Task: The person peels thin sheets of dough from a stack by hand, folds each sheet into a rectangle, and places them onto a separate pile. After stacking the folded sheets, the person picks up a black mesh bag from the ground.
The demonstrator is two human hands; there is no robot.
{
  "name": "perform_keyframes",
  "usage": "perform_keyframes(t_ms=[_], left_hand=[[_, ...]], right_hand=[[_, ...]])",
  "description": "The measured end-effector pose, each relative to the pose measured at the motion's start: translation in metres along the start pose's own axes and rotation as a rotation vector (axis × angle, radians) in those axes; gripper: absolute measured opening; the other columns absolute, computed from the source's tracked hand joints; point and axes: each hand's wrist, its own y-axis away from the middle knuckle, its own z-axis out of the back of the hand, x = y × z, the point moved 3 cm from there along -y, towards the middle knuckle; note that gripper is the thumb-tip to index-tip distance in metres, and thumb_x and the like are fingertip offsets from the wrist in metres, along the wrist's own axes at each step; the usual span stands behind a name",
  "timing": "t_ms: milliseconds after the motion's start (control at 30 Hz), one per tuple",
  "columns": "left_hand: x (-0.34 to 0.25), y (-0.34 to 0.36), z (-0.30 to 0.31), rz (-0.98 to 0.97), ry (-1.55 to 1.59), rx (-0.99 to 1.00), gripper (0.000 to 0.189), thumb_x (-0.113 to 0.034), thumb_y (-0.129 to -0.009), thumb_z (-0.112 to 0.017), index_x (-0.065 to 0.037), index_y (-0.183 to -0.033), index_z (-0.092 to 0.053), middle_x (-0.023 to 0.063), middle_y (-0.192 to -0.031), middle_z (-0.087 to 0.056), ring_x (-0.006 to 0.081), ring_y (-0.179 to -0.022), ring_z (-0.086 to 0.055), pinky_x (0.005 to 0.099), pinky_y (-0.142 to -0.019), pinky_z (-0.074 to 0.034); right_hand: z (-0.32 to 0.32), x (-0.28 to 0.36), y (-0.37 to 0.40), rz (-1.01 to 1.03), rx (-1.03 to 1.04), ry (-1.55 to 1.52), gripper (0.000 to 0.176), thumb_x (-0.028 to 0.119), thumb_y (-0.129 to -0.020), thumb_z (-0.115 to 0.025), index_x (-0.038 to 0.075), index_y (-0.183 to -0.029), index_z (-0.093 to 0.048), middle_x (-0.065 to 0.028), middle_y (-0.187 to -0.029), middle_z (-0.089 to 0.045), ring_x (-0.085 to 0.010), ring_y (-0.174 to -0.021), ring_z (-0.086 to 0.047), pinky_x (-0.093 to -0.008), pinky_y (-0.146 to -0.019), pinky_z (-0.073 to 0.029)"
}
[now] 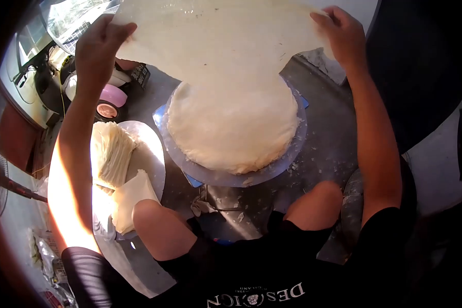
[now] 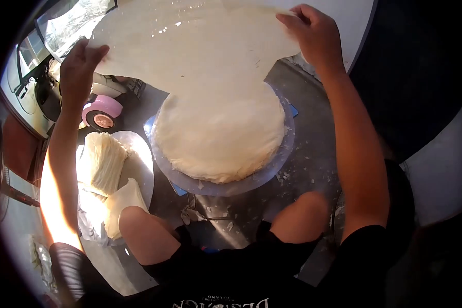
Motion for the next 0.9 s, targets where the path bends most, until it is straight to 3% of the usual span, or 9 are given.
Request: perform_keyframes(t_ms=[67, 100, 133, 200, 300, 367, 567, 800, 900], left_hand=[[-0.015, 0.061, -0.006, 0.104, -0.055, -0.004, 0.027, -0.013, -0.090, -0.072, 0.002, -0.110, -0.064, 0.0073, -0.086, -0.072, 0.0125, -0.079, -0.068, 0.0286, -0.070, -0.056], [0.003, 0.103, -0.018, 0.158, 0.227, 0.018, 0.029, -0.005, -0.086, -0.076, 0.001, -0.111, -0.062, 0.0062, -0.088, -0.072, 0.0118, -0.079, -0.067, 0.0287, -0.070, -0.055], [-0.011, 0.133, -0.024, -0.066, -0.022, 0.125, 0.026, 0.002, -0.081, -0.078, 0.000, -0.102, -0.063, 0.0075, -0.088, -0.071, 0.0149, -0.078, -0.069, 0.0292, -0.068, -0.054], [-0.017, 0.189, -0.050, -0.117, 0.074, 0.332, 0.019, 0.001, -0.076, -0.078, -0.005, -0.089, -0.065, 0.0120, -0.087, -0.069, 0.0292, -0.077, -0.069, 0.0347, -0.066, -0.054], [-0.010, 0.256, -0.070, -0.079, 0.057, 0.546, 0.016, -0.004, -0.078, -0.074, -0.008, -0.090, -0.064, 0.0074, -0.087, -0.068, 0.0292, -0.076, -0.068, 0.0367, -0.064, -0.053], [-0.004, 0.281, -0.079, -0.109, -0.009, 0.835, 0.015, -0.008, -0.080, -0.069, -0.012, -0.093, -0.063, 0.0043, -0.086, -0.067, 0.0289, -0.074, -0.067, 0.0385, -0.062, -0.053], [-0.018, 0.272, -0.071, -0.124, 0.008, 1.083, 0.013, -0.010, -0.083, -0.067, -0.012, -0.096, -0.065, 0.0044, -0.087, -0.067, 0.0297, -0.075, -0.067, 0.0394, -0.064, -0.053], [0.051, 0.171, -0.120, 0.508, 0.289, 0.731, 0.020, -0.012, -0.086, -0.072, -0.004, -0.104, -0.067, 0.0123, -0.083, -0.069, 0.0258, -0.074, -0.067, 0.0351, -0.070, -0.052], [0.080, 0.147, -0.168, 0.263, -0.051, 0.520, 0.043, -0.011, -0.083, -0.075, -0.005, -0.123, -0.060, 0.0166, -0.108, -0.066, 0.0323, -0.096, -0.066, 0.0396, -0.085, -0.052]], right_hand=[[0.007, -0.011, 0.045, -0.031, 0.030, 0.030, 0.016, 0.016, -0.087, -0.074, 0.003, -0.090, -0.065, -0.0020, -0.071, -0.063, -0.0082, -0.062, -0.058, -0.0269, -0.061, -0.048], [0.008, -0.020, 0.072, -0.115, 0.063, 0.042, 0.016, 0.014, -0.086, -0.074, 0.003, -0.093, -0.065, -0.0025, -0.073, -0.063, -0.0086, -0.065, -0.058, -0.0267, -0.063, -0.048], [0.007, -0.039, 0.100, -0.103, 0.137, 0.070, 0.015, 0.011, -0.084, -0.074, 0.004, -0.094, -0.066, -0.0028, -0.077, -0.064, -0.0100, -0.069, -0.059, -0.0272, -0.065, -0.048], [0.001, -0.074, 0.157, -0.140, 0.330, 0.054, 0.015, 0.008, -0.082, -0.074, 0.005, -0.094, -0.066, -0.0040, -0.082, -0.066, -0.0136, -0.075, -0.062, -0.0294, -0.068, -0.049], [-0.015, -0.093, 0.228, -0.270, 0.593, -0.008, 0.013, 0.007, -0.079, -0.073, 0.005, -0.090, -0.066, -0.0080, -0.082, -0.065, -0.0197, -0.077, -0.065, -0.0334, -0.070, -0.051], [-0.019, -0.099, 0.253, -0.182, 0.698, 0.042, 0.014, 0.007, -0.078, -0.073, 0.005, -0.089, -0.067, -0.0090, -0.082, -0.065, -0.0208, -0.076, -0.065, -0.0337, -0.070, -0.050], [-0.010, -0.083, 0.245, -0.152, 0.957, 0.016, 0.013, 0.006, -0.075, -0.073, 0.003, -0.087, -0.067, -0.0091, -0.079, -0.065, -0.0206, -0.073, -0.064, -0.0329, -0.067, -0.049], [-0.047, -0.138, 0.178, -0.733, 0.771, -0.166, 0.018, 0.015, -0.078, -0.079, 0.003, -0.080, -0.066, 0.0001, -0.071, -0.064, -0.0063, -0.069, -0.056, -0.0272, -0.061, -0.046], [-0.085, -0.201, 0.180, -0.744, 0.675, -0.097, 0.023, 0.021, -0.079, -0.080, 0.003, -0.084, -0.067, -0.0018, -0.075, -0.065, -0.0079, -0.068, -0.057, -0.0264, -0.060, -0.046]])
